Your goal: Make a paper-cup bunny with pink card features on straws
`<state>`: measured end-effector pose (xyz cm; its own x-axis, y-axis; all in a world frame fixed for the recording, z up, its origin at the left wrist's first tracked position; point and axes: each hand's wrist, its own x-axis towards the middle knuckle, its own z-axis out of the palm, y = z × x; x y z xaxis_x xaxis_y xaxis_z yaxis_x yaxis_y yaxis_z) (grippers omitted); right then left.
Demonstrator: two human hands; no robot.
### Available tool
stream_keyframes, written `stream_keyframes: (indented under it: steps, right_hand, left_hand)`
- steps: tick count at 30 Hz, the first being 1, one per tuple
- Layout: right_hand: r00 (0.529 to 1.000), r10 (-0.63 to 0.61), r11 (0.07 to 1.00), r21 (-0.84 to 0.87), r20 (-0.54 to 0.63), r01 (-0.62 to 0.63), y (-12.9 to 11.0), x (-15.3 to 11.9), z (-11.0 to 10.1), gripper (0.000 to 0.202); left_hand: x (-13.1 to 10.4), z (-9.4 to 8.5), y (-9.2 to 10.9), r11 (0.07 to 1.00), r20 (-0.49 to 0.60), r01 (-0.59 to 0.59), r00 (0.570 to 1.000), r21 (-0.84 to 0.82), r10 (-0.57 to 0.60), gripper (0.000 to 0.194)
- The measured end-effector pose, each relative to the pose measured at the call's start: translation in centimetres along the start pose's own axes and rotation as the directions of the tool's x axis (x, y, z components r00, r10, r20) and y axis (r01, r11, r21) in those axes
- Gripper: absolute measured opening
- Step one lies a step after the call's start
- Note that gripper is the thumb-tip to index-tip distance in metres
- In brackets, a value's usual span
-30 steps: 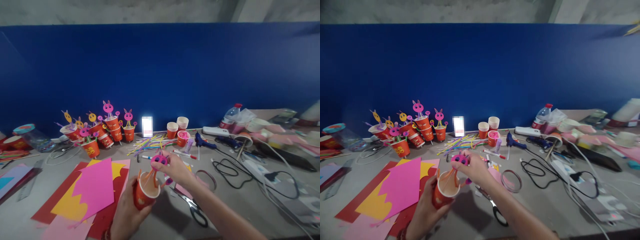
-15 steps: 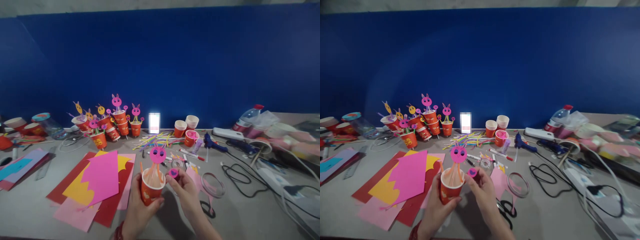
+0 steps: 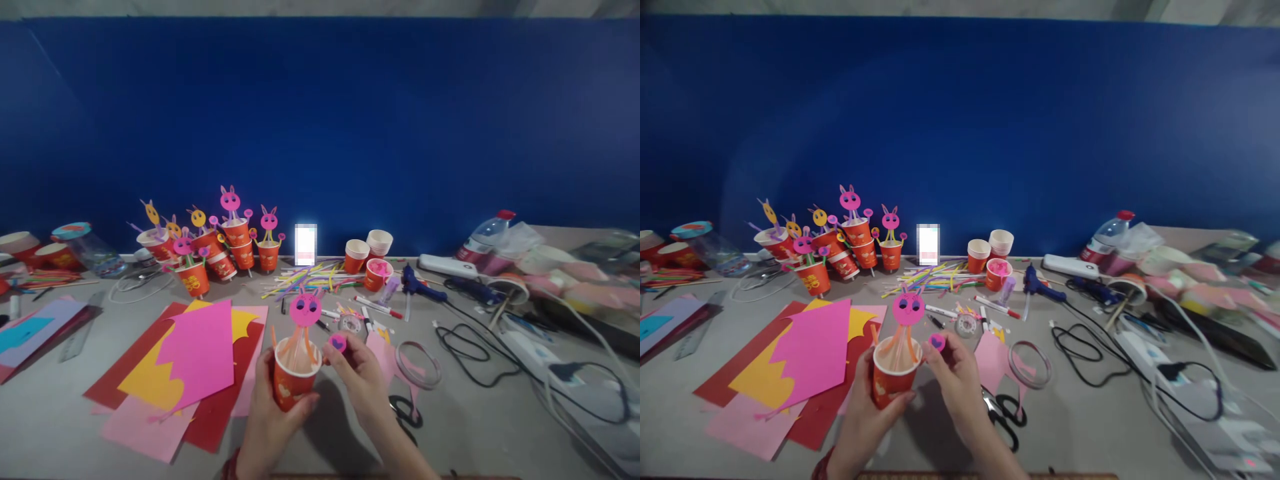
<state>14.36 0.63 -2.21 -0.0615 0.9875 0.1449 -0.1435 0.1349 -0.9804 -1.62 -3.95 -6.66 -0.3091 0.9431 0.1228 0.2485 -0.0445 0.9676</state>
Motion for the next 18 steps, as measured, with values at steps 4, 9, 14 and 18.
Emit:
stream_keyframes:
  steps: [4, 9, 14, 18]
  right_hand:
    - [0.995, 0.020, 0.979, -0.205, 0.098, 0.001, 1.2, 0.6, -1.2, 0.034]
    - [0.947, 0.064, 0.625, -0.753, 0.315, 0.209, 3.2, 0.5, -1.2, 0.014]
    - [0.901, 0.128, 0.463, -0.828, 0.415, 0.316, 4.1, 0.1, 0.6, 0.035]
    - [0.894, 0.144, 0.420, -0.844, 0.424, 0.333, 3.9, 0.3, 0.8, 0.035]
  left_hand:
    - [1.4, -2.2, 0.7, 0.989, -0.061, 0.079, 0.994, -0.122, -0.087, 0.075]
    - [1.7, -3.8, 0.1, 0.984, -0.050, 0.164, 0.985, -0.073, -0.168, 0.064]
    - [1.6, -3.5, -1.5, 0.989, 0.007, 0.144, 0.990, 0.041, -0.144, 0.062]
    - [2.4, -3.4, -2.6, 0.979, -0.024, -0.002, 1.000, 0.202, 0.007, 0.065]
